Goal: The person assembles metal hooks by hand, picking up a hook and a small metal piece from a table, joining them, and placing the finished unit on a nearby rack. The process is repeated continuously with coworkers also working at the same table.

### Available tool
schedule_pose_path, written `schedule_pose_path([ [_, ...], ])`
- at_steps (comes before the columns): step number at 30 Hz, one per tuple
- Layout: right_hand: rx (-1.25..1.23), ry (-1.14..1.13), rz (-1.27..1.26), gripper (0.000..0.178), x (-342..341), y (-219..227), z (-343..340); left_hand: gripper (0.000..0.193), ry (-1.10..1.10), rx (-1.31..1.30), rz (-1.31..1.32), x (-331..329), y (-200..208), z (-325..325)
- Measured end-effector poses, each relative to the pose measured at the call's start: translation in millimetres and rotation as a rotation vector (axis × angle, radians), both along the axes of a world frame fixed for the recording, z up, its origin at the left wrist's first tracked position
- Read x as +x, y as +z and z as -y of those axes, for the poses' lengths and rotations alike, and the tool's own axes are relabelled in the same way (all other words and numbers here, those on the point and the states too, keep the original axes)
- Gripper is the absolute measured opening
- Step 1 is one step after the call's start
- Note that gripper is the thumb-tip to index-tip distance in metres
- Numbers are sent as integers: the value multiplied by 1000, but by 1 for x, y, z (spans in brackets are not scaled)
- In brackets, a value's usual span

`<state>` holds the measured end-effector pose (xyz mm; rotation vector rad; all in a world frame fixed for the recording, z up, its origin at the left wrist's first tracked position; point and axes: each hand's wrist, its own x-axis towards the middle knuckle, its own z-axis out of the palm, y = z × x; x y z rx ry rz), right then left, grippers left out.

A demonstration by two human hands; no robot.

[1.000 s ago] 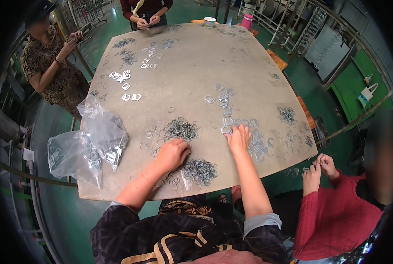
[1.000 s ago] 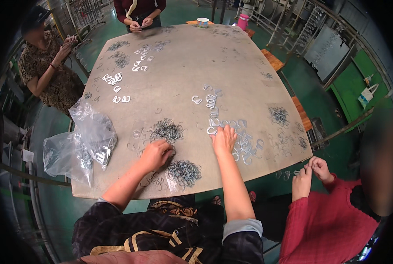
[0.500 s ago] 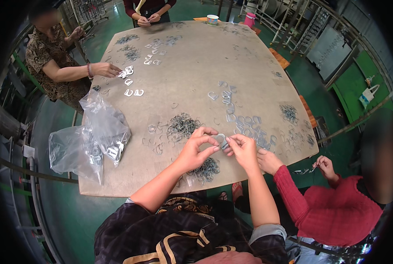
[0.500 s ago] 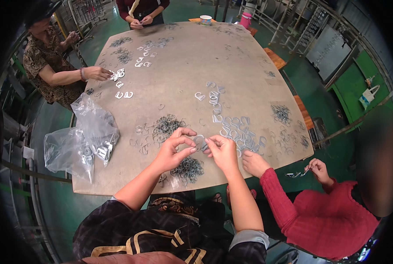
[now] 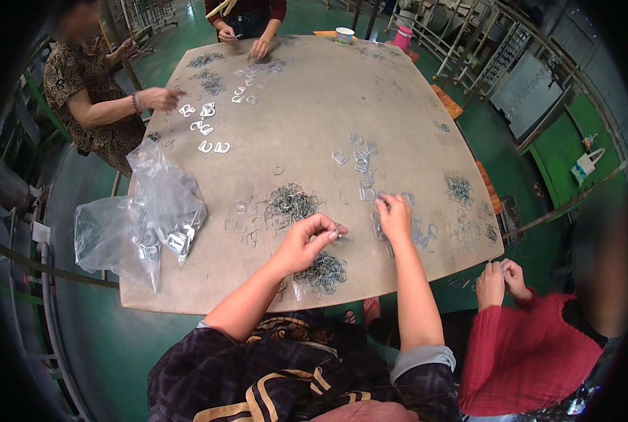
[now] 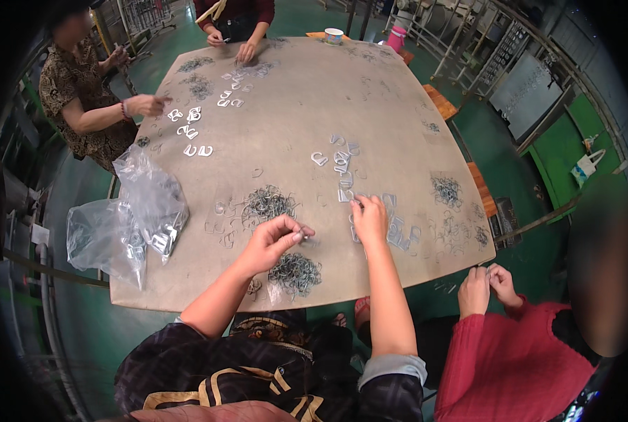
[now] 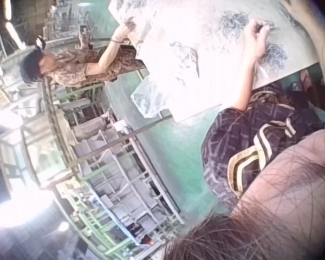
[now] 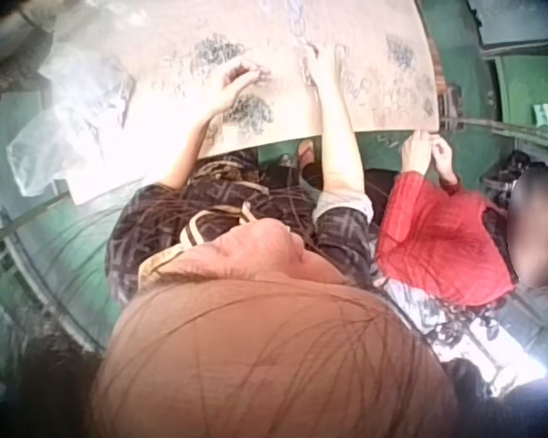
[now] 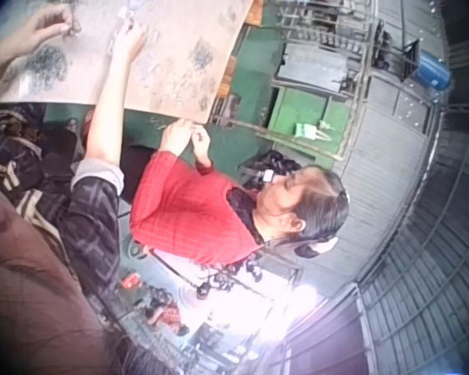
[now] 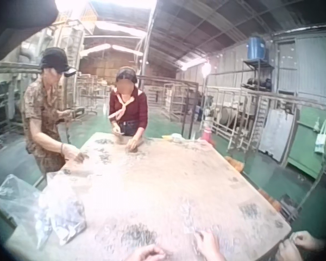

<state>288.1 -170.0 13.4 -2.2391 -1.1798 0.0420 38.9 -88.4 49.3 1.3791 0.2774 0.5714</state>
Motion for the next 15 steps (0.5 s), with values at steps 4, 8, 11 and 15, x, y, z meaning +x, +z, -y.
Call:
schedule_pose_path([
  [4,-242,-207,156,47,-16,-12,-41,6,67,158,-22,-2,-7,-2],
  [8,-152,-221,43,35,-14,-16,-50,6,82,126,-72,2,-16,-8],
  [11,39,-43,-399,27,-7,-9,-35,6,81,277,-168,14,-9,-18],
  [15,182,214,-1038,36,-32,60,-6,7,100,629,-246,29,7,-23],
])
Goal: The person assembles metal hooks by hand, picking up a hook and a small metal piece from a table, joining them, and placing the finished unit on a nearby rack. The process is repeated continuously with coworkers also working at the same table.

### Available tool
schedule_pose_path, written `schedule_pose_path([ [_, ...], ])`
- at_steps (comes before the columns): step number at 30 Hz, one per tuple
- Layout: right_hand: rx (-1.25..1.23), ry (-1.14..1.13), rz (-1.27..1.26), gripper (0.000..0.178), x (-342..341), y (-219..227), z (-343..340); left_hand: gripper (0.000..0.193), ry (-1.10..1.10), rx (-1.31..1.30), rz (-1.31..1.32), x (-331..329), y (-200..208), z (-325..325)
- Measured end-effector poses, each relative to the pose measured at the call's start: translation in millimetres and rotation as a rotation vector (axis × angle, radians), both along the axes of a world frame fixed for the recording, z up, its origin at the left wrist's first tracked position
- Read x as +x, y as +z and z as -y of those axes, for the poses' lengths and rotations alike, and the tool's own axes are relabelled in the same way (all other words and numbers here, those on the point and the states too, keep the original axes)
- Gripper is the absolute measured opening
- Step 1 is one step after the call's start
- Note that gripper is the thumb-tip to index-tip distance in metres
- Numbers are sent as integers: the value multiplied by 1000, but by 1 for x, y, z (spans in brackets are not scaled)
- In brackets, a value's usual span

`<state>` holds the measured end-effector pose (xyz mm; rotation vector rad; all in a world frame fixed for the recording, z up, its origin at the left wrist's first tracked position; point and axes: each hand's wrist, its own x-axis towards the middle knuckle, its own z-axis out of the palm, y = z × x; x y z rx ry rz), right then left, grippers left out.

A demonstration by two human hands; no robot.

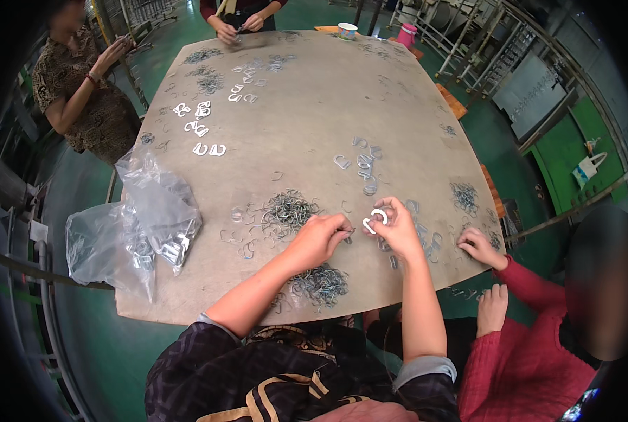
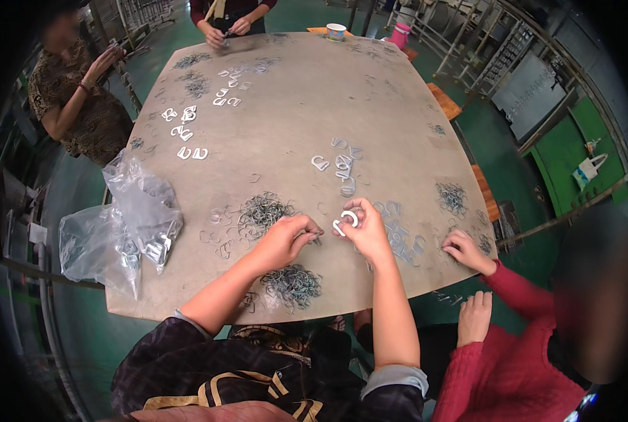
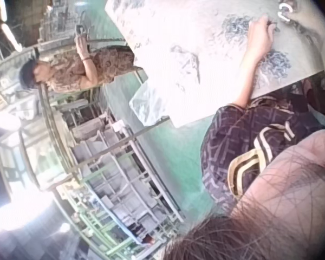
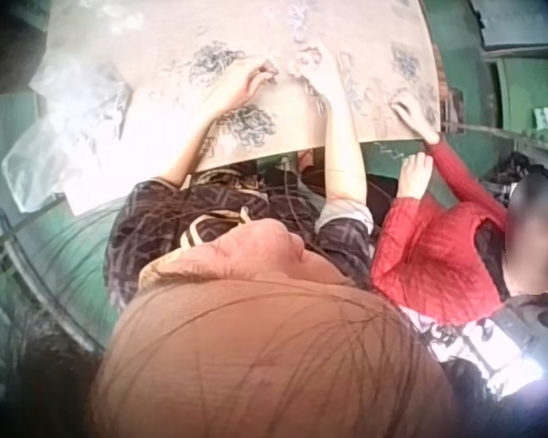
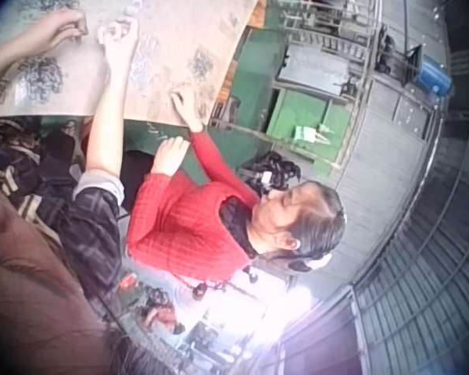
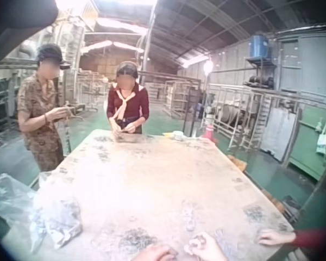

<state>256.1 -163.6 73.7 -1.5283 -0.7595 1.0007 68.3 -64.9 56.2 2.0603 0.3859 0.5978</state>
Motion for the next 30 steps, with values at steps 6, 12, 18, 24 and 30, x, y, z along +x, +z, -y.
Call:
schedule_pose_path([
  [6,39,45,231,47,-7,26,35,10,-83,237,-48,22,15,15],
  [12,62,-162,306,35,-19,21,47,10,-9,230,-55,32,7,29],
  [18,114,-395,400,19,-13,-1,60,9,-92,53,-94,68,-5,-3],
  [24,133,-512,547,18,3,2,64,14,74,821,-183,144,-73,-47],
  [30,192,-473,590,28,12,-3,57,10,41,772,-286,150,-68,-53],
])
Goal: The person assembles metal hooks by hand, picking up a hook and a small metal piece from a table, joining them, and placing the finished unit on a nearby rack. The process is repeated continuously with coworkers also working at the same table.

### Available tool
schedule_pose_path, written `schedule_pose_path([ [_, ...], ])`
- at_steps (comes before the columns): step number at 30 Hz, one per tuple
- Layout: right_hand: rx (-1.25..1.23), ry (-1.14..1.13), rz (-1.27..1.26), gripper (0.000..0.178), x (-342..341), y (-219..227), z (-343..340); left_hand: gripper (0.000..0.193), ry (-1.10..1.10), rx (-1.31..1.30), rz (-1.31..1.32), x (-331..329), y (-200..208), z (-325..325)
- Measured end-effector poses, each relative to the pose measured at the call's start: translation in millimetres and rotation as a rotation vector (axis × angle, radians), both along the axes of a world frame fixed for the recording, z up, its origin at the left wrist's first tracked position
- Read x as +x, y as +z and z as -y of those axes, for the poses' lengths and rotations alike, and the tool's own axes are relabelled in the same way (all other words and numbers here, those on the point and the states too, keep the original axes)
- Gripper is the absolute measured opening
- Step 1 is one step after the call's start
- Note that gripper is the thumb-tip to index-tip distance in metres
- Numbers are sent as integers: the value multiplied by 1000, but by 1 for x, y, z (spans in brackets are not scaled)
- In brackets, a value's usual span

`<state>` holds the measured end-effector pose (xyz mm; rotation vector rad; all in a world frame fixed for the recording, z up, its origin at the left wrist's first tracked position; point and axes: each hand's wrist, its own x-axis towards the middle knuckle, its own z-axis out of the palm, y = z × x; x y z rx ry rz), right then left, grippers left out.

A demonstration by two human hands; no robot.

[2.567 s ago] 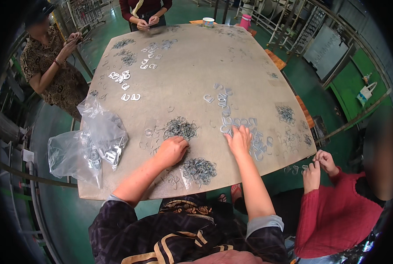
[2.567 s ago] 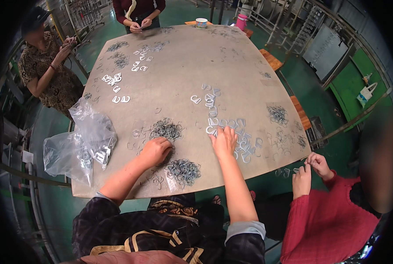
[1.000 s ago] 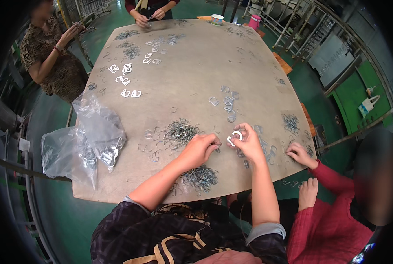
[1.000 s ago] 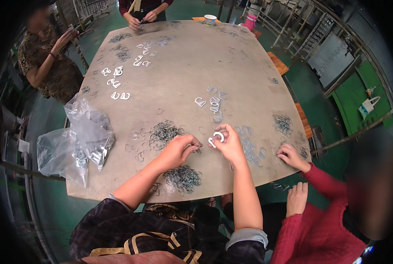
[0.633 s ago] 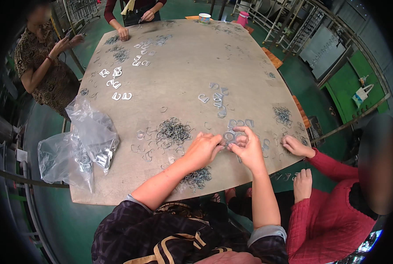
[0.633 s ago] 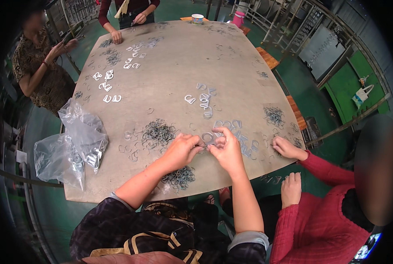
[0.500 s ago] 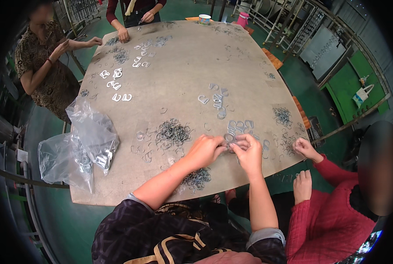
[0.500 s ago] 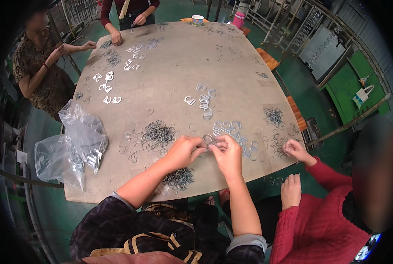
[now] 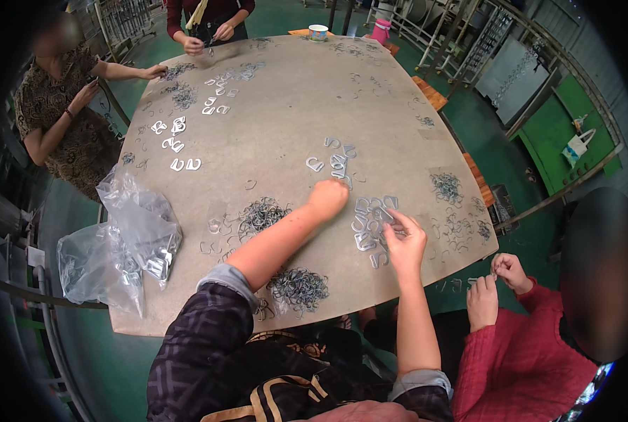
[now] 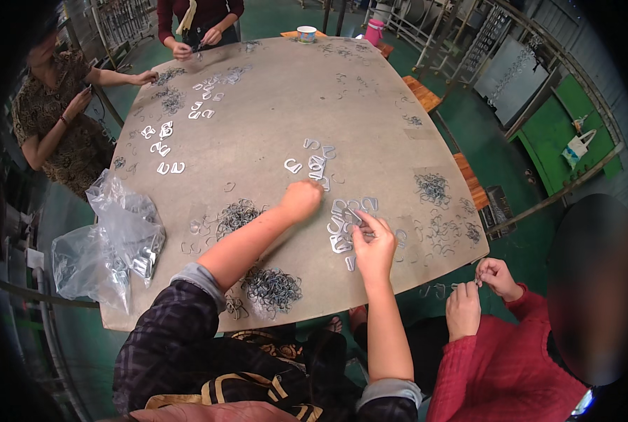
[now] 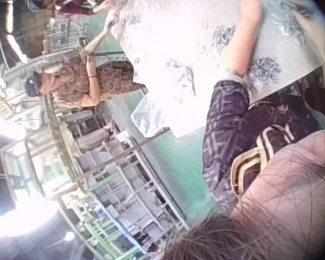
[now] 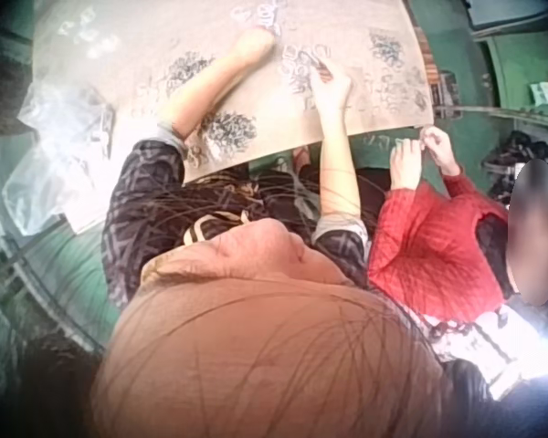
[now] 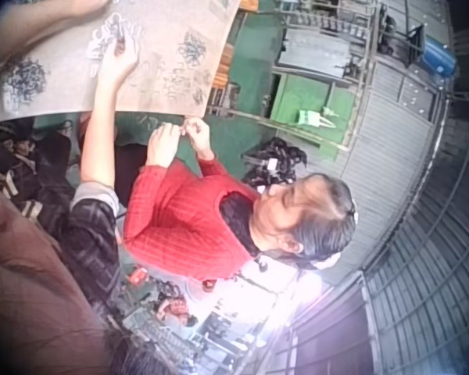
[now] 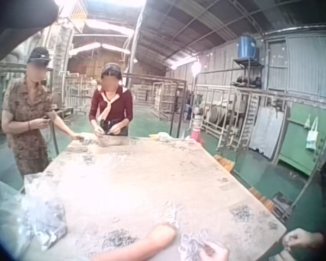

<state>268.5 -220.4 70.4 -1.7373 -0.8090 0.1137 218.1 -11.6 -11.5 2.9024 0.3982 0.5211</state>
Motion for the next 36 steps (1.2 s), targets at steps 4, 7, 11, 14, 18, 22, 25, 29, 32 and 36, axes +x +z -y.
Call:
schedule_pose_path([
  [4,18,25,-75,38,-1,-3,-8,14,30,-567,67,-29,17,-10],
  [7,23,54,-97,43,-4,-6,-16,17,12,-1094,169,-56,37,-5],
  [11,10,71,-130,46,-17,5,-24,15,-37,-979,281,-75,76,19],
  [14,-4,58,-112,46,-19,5,-24,14,86,-749,157,-80,91,27],
  [18,26,78,-122,47,-17,3,-25,13,54,-813,228,-88,112,35],
  [22,27,86,-139,48,-27,8,-30,10,-76,-650,482,-77,105,47],
  [25,42,71,-115,48,-32,10,-33,7,-21,-581,558,-77,103,56],
  [29,50,30,-69,48,-39,6,-38,6,43,-580,582,-79,100,60],
  [32,75,17,-55,48,-41,5,-42,6,73,-585,534,-81,99,59],
  [36,57,48,-32,49,-45,6,-48,6,31,-639,642,-76,85,53],
])
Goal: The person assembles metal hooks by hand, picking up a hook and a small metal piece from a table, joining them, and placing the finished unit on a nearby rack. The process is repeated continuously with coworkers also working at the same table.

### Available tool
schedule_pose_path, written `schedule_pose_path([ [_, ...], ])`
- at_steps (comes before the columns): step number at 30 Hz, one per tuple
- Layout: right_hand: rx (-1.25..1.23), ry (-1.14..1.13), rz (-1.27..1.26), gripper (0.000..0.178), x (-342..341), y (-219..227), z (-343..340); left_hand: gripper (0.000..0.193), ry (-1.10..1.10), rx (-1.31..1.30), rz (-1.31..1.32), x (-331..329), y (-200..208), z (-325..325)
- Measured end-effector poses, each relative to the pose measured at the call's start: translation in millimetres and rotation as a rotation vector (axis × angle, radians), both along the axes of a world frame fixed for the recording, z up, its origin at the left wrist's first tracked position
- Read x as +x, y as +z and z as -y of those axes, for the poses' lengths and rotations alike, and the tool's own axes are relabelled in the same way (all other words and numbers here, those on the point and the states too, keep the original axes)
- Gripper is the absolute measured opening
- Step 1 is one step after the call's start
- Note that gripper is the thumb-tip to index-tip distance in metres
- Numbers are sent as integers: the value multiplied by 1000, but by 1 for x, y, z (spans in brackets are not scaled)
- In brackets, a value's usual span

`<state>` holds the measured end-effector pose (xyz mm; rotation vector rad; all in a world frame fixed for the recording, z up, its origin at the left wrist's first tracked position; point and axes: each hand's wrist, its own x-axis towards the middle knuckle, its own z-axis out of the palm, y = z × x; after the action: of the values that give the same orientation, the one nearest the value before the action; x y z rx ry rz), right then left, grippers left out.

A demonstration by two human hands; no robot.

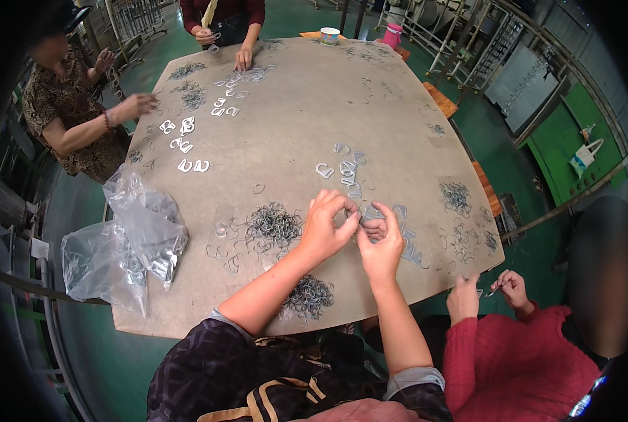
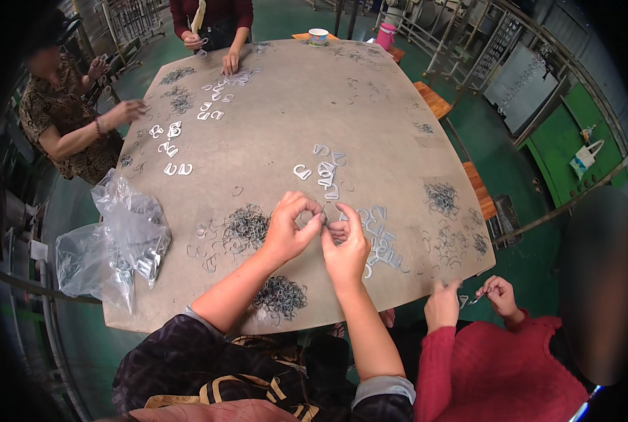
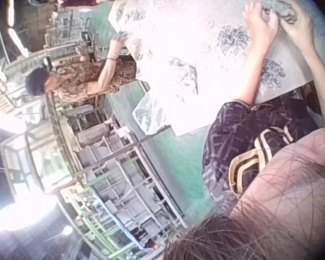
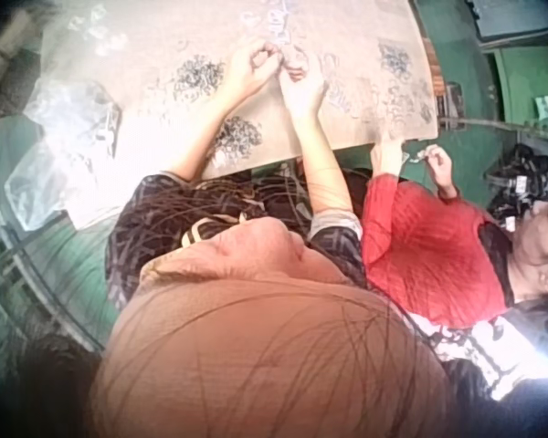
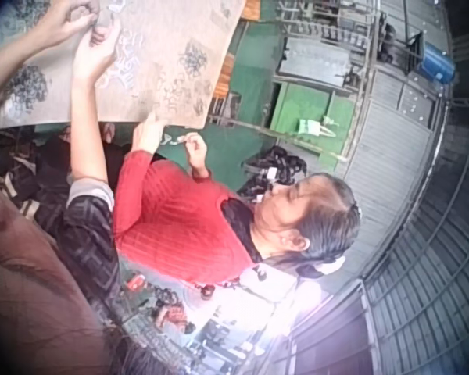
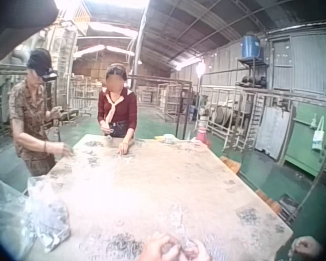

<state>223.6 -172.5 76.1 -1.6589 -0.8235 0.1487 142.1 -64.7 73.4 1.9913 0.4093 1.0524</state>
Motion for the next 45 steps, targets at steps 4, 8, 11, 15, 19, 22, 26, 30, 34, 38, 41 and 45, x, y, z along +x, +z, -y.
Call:
schedule_pose_path([
  [4,92,106,4,42,27,-17,-9,5,-181,-358,217,-3,-13,-13],
  [8,-376,-70,139,41,93,-78,-43,5,-250,-454,262,-10,-12,-29],
  [11,-678,-222,329,43,88,-83,-74,4,-179,-365,218,-14,-13,-36],
  [15,-728,-289,354,41,83,-91,-94,5,-133,-255,153,-13,-17,-43],
  [19,-441,-51,-99,30,100,-78,-84,9,-131,-120,-48,-4,-16,-41],
  [22,-44,97,-532,18,81,-28,-62,11,-116,65,-127,4,-19,-36],
  [26,-28,112,-481,15,69,10,-37,12,-154,179,-188,17,-11,-23],
  [30,-10,39,-386,14,63,21,-24,16,-137,319,-191,25,-11,-16],
  [34,4,-34,-293,13,66,12,-9,11,-206,280,-201,33,-11,-11],
  [38,57,-114,-214,13,76,12,6,3,-128,205,-133,70,-38,-50],
  [41,49,-163,-164,14,84,23,13,7,-12,569,-377,116,-72,-65],
  [45,36,-191,-77,17,95,30,17,11,-55,934,-711,145,-81,-53],
])
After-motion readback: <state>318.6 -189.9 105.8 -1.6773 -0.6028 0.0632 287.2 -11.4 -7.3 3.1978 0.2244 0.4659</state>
